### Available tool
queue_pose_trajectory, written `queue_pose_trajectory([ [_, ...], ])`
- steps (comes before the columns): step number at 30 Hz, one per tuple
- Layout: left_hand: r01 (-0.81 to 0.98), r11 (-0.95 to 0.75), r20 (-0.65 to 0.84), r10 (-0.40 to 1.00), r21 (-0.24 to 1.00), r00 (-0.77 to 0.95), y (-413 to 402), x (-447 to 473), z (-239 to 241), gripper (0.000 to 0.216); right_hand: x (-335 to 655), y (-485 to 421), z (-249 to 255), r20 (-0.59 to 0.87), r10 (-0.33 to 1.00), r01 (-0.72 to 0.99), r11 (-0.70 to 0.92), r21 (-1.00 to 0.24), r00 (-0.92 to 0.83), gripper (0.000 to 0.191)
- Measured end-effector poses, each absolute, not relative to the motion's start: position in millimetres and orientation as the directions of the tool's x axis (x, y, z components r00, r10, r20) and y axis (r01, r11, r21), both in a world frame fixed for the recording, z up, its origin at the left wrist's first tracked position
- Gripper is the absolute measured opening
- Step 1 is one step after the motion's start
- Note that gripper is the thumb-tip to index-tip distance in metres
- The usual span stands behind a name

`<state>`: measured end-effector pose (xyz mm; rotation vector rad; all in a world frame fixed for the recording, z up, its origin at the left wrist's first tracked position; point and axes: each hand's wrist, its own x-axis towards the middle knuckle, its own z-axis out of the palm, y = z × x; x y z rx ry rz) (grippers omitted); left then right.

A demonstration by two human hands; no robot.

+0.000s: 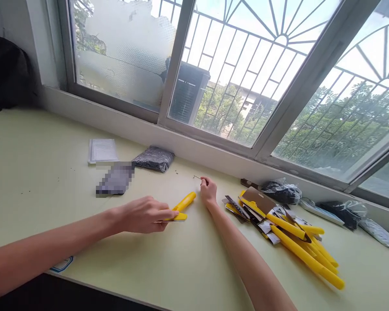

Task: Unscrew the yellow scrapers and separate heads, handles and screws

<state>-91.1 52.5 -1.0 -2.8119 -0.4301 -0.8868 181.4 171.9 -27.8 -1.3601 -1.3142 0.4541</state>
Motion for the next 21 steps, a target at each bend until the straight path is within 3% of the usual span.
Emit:
queue_pose_trajectory([
  [2, 0.300, -0.909, 0.589, 0.416, 0.288, 0.693, 52, -90, 1, 0.016, 184, 163, -26, 0.403, 0.864, 0.381, 0.278, -0.882, 0.303, 0.042],
  [4, 0.195, -0.713, 0.505, 0.637, 0.674, 0.583, 52, -87, 5, 0.010, 189, 151, -22, 0.402, 0.867, 0.328, 0.303, -0.895, 0.296, 0.043],
  [6, 0.027, -0.448, 0.375, 0.778, 0.894, 0.503, 51, -85, 9, 0.017, 195, 133, -16, 0.404, 0.871, 0.276, 0.330, -0.903, 0.279, 0.043],
  [9, -0.139, -0.189, 0.232, 0.860, 0.972, 0.454, 50, -79, 14, 0.029, 201, 98, -1, 0.412, 0.878, 0.209, 0.368, -0.906, 0.244, 0.041],
  [14, -0.187, 0.076, 0.020, 0.885, 0.980, 0.466, 46, -69, 15, 0.035, 193, 33, 24, 0.367, 0.915, 0.011, 0.371, -0.929, 0.167, 0.035],
  [18, -0.142, 0.194, -0.097, 0.858, 0.971, 0.504, 43, -65, 12, 0.039, 178, 3, 26, 0.296, 0.951, -0.141, 0.306, -0.941, 0.088, 0.032],
  [21, -0.121, 0.233, -0.133, 0.830, 0.965, 0.541, 43, -66, 10, 0.039, 172, -3, 19, 0.259, 0.966, -0.126, 0.259, -0.958, 0.018, 0.030],
])
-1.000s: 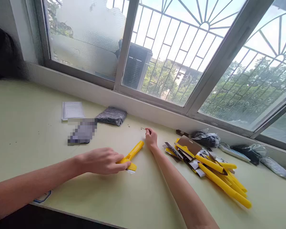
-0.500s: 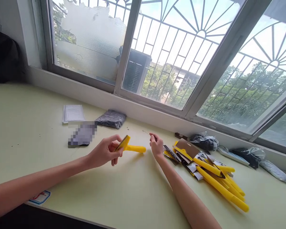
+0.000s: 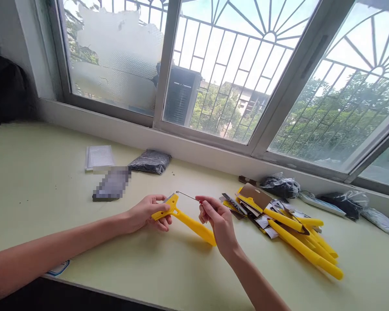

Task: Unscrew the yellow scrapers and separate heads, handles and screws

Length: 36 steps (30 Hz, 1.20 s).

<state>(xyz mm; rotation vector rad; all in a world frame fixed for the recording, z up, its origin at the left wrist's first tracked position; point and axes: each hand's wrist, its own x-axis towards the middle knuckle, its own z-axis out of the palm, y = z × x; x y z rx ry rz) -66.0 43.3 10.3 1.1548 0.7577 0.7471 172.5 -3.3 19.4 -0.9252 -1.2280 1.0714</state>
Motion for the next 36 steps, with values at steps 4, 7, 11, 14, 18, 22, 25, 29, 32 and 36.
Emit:
queue_pose_trajectory([
  [4, -0.098, 0.241, -0.146, 0.814, 0.965, 0.562, 44.8, -68.1, 8.3, 0.040, 173.4, -3.1, 12.3, 0.273, 0.962, -0.031, 0.273, -0.962, -0.019, 0.029],
  [7, -0.088, 0.232, -0.143, 0.810, 0.969, 0.568, 45.6, -68.0, 8.2, 0.041, 174.6, -3.6, 11.0, 0.265, 0.964, -0.004, 0.265, -0.964, -0.025, 0.028],
  [11, -0.083, 0.239, -0.151, 0.809, 0.968, 0.569, 45.1, -67.1, 9.5, 0.043, 173.8, -4.9, 11.6, 0.250, 0.968, 0.006, 0.250, -0.968, -0.028, 0.028],
  [14, -0.090, 0.238, -0.144, 0.805, 0.967, 0.576, 44.7, -66.9, 10.1, 0.045, 173.4, -5.4, 11.5, 0.236, 0.971, 0.016, 0.237, -0.971, -0.033, 0.029],
  [18, -0.096, 0.229, -0.130, 0.798, 0.969, 0.588, 45.2, -67.4, 9.1, 0.045, 173.4, -5.4, 10.4, 0.214, 0.976, 0.023, 0.215, -0.976, -0.041, 0.031],
  [22, -0.096, 0.223, -0.125, 0.795, 0.970, 0.594, 45.4, -68.0, 8.6, 0.045, 173.3, -5.6, 9.6, 0.214, 0.976, 0.047, 0.216, -0.975, -0.034, 0.032],
  [25, -0.091, 0.221, -0.126, 0.795, 0.971, 0.593, 44.9, -68.3, 9.1, 0.045, 173.7, -6.7, 10.2, 0.209, 0.978, 0.058, 0.210, -0.976, -0.021, 0.032],
  [29, -0.083, 0.213, -0.122, 0.794, 0.974, 0.596, 45.1, -68.6, 9.0, 0.043, 174.8, -8.4, 10.9, 0.218, 0.976, 0.064, 0.218, -0.974, -0.009, 0.032],
  [32, -0.085, 0.209, -0.118, 0.794, 0.974, 0.597, 46.0, -68.7, 7.8, 0.042, 174.6, -9.1, 10.0, 0.257, 0.966, 0.104, 0.256, -0.961, -0.007, 0.032],
  [36, -0.088, 0.212, -0.118, 0.791, 0.973, 0.600, 46.5, -69.0, 6.9, 0.044, 171.5, -10.5, 8.1, 0.309, 0.951, 0.161, 0.307, -0.938, -0.012, 0.033],
])
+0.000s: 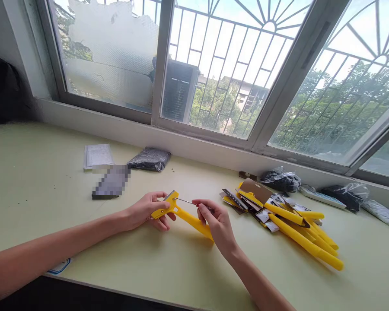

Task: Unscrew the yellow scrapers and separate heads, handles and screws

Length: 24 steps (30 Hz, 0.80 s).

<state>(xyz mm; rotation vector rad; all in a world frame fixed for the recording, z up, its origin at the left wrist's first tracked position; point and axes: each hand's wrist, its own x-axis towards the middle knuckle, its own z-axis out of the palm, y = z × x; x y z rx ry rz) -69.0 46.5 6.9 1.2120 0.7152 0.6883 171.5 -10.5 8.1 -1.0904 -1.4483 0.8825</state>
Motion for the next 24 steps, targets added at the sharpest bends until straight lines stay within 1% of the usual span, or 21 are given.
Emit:
queue_pose_trajectory([
  [8, -0.084, 0.212, -0.122, 0.794, 0.974, 0.595, 46, -68, 9, 0.047, 167, -16, 4, 0.367, 0.929, 0.213, 0.369, -0.905, -0.053, 0.035],
  [11, -0.084, 0.215, -0.124, 0.796, 0.973, 0.593, 45, -67, 9, 0.048, 168, -16, 1, 0.385, 0.921, 0.285, 0.383, -0.879, -0.052, 0.036],
  [13, -0.088, 0.217, -0.124, 0.795, 0.972, 0.594, 45, -67, 9, 0.049, 168, -16, 0, 0.430, 0.899, 0.363, 0.427, -0.828, -0.077, 0.034],
  [17, -0.083, 0.215, -0.124, 0.792, 0.973, 0.598, 45, -68, 8, 0.051, 166, -18, 0, 0.556, 0.807, 0.512, 0.570, -0.643, -0.200, 0.030],
  [21, -0.076, 0.211, -0.122, 0.784, 0.975, 0.608, 46, -69, 6, 0.050, 167, -19, -2, 0.619, 0.714, 0.588, 0.667, -0.458, -0.327, 0.036],
  [22, -0.076, 0.208, -0.119, 0.782, 0.975, 0.611, 47, -69, 6, 0.049, 168, -20, -3, 0.637, 0.676, 0.605, 0.696, -0.386, -0.372, 0.039],
  [24, -0.078, 0.204, -0.114, 0.780, 0.976, 0.615, 47, -69, 4, 0.047, 170, -21, -4, 0.650, 0.582, 0.632, 0.750, -0.195, -0.490, 0.046],
])
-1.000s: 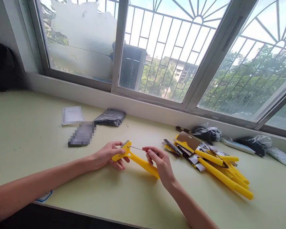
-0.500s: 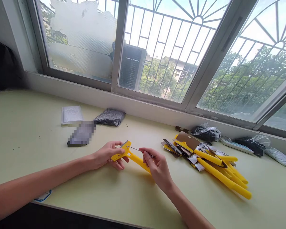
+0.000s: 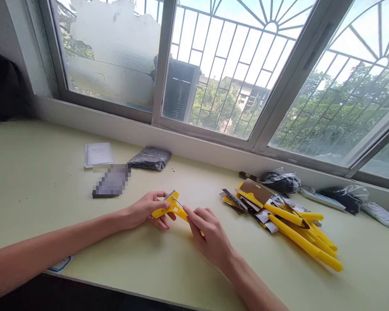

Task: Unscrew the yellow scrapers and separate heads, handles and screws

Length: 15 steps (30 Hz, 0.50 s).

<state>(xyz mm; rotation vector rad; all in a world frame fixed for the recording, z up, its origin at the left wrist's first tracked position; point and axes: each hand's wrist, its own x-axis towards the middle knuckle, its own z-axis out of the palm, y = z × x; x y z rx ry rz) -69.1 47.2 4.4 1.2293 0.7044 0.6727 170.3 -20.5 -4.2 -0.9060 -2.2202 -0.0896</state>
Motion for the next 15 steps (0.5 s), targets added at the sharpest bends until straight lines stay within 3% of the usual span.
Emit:
queue_pose_trajectory([
  [3, -0.077, 0.203, -0.114, 0.779, 0.976, 0.617, 48, -69, 3, 0.045, 170, -24, -6, 0.576, 0.477, 0.638, 0.763, 0.104, -0.664, 0.052],
  [6, -0.071, 0.200, -0.113, 0.775, 0.977, 0.621, 48, -69, 3, 0.043, 163, -28, -6, 0.503, 0.459, 0.640, 0.717, 0.277, -0.732, 0.053],
  [10, -0.058, 0.199, -0.123, 0.781, 0.978, 0.612, 48, -67, 5, 0.042, 154, -31, -6, 0.505, 0.483, 0.681, 0.644, 0.349, -0.716, 0.052],
  [15, -0.047, 0.202, -0.132, 0.780, 0.978, 0.612, 46, -67, 7, 0.043, 154, -28, -6, 0.516, 0.497, 0.696, 0.640, 0.324, -0.697, 0.051],
])
